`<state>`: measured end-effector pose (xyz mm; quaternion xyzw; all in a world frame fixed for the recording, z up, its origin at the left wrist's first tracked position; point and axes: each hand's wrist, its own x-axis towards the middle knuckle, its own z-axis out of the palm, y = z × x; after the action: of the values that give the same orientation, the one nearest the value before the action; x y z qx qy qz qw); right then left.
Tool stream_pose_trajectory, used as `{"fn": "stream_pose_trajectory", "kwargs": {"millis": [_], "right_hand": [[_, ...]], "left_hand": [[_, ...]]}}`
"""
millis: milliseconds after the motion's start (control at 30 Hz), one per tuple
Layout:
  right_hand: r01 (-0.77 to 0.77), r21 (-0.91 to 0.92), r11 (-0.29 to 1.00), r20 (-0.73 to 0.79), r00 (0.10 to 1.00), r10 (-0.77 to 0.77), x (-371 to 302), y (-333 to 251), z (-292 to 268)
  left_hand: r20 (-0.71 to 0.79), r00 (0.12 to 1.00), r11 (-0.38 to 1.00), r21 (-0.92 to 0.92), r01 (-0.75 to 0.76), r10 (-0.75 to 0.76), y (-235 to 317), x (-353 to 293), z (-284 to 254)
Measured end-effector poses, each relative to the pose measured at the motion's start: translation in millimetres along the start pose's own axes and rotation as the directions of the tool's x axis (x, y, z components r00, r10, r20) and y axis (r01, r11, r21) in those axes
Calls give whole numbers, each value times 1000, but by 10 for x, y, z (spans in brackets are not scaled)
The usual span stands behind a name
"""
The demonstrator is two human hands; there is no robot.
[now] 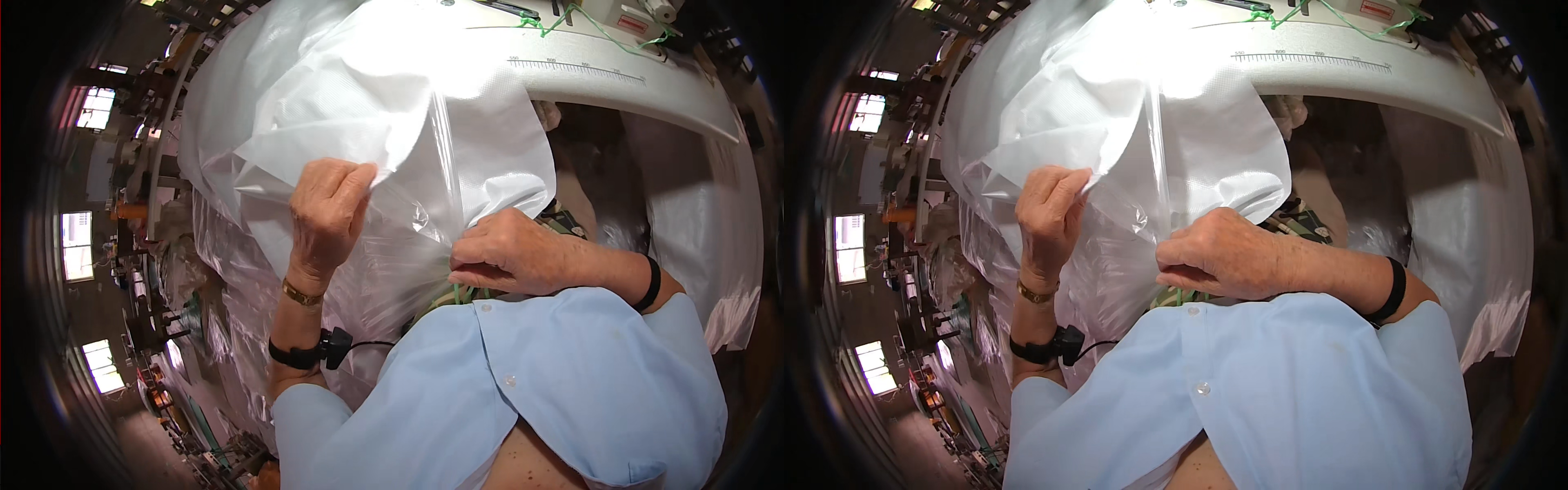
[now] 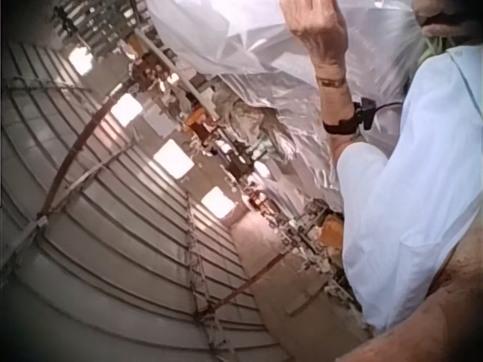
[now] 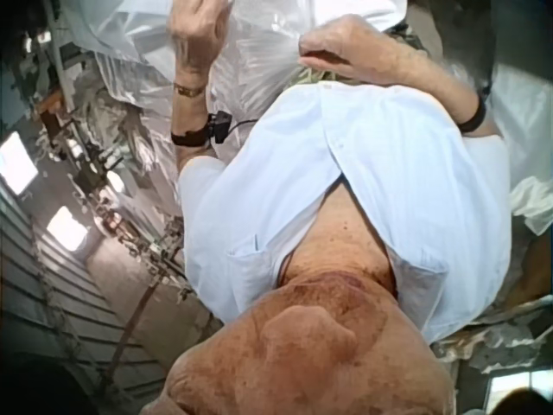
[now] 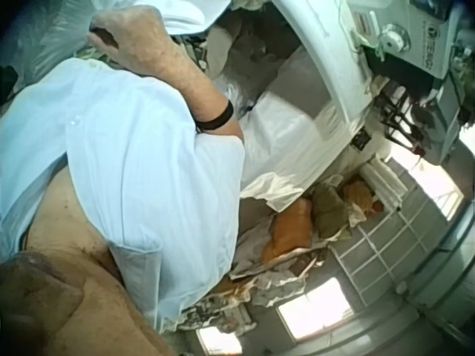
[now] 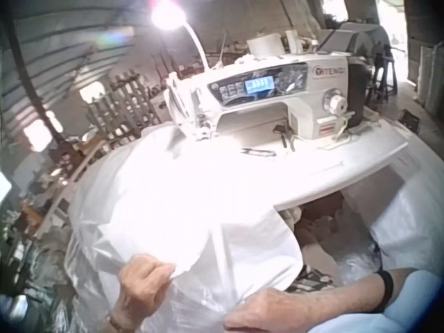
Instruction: Sewing large white plastic sheets together using an industrial sewing machine in a manufacturing facility.
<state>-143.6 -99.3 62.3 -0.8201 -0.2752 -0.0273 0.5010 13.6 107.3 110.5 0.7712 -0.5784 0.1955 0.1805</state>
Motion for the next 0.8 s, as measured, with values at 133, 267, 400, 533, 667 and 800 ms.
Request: {"fn": "stream_pose_trajectory", "kwargs": {"millis": [133, 267, 400, 533, 667, 800], "right_hand": [[64, -46, 997, -80, 995, -67, 57, -84, -26], [123, -60, 991, -135, 982, -130, 113, -164, 41], [111, -166, 980, -23, 993, -116, 188, -138, 137], [139, -259, 956, 6, 990, -142, 237, -89, 263], [141, -315, 939, 115, 987, -110, 281, -90, 344], [208, -407, 889, 184, 972, -143, 329, -140, 388]], "left_hand": [[141, 974, 824, -520, 226, -178, 272, 54, -42], [473, 750, 253, -740, 623, -462, 397, -146, 143], [382, 781, 273, -785, 556, -493, 537, -390, 376], [532, 685, 23, -781, 624, -498, 580, -433, 409], [487, 718, 70, -803, 592, -497, 609, -449, 440], [495, 674, 39, -790, 612, -549, 562, -527, 481]]}}
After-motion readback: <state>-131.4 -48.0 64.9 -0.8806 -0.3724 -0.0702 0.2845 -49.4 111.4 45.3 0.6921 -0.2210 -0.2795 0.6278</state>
